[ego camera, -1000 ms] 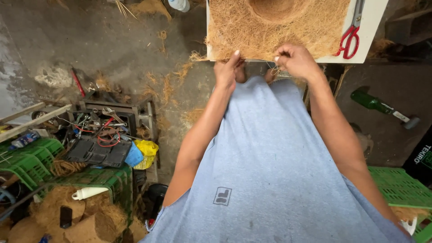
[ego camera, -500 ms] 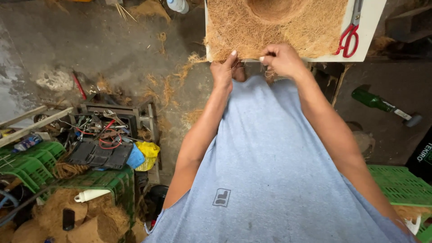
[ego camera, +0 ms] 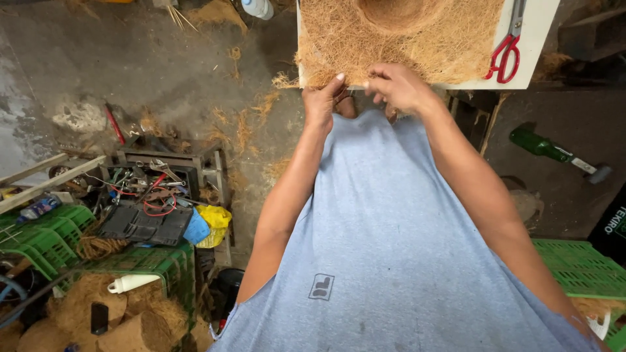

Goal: Trimming and pulling loose fibers from a handmade fibrous object using scissors and hands to finish the item.

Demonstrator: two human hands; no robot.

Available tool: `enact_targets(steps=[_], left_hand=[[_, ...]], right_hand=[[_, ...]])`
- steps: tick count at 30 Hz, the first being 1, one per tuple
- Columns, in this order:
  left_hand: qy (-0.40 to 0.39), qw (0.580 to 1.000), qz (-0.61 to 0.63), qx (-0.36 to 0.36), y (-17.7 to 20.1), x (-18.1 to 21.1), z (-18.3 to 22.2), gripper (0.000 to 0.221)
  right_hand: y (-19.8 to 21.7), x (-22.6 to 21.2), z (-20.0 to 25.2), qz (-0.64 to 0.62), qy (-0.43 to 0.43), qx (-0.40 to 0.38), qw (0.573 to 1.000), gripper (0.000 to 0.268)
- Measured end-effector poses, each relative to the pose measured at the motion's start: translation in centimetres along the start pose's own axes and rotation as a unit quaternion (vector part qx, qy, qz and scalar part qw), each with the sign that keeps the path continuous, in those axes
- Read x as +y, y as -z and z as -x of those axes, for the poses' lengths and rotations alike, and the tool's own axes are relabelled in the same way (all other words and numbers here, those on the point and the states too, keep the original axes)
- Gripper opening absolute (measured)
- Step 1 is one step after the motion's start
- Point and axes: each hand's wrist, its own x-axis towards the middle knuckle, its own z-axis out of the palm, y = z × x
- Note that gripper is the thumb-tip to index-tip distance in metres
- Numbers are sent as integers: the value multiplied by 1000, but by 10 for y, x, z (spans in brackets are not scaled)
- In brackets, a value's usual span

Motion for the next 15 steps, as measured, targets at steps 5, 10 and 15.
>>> enact_targets(steps=[5,10,15], left_hand=[[16,1000,-14,0,-5,13,12,22],[28,999,-16,14,-7,19,13,24],[-5,1000,26,-18,-1,6,4,19]], right_hand=[[-10,-12,-20,113,7,58,992,30],[-24,8,-56,119,42,113,986,46],[-24,-7,-55,89,-20,95,991,11]])
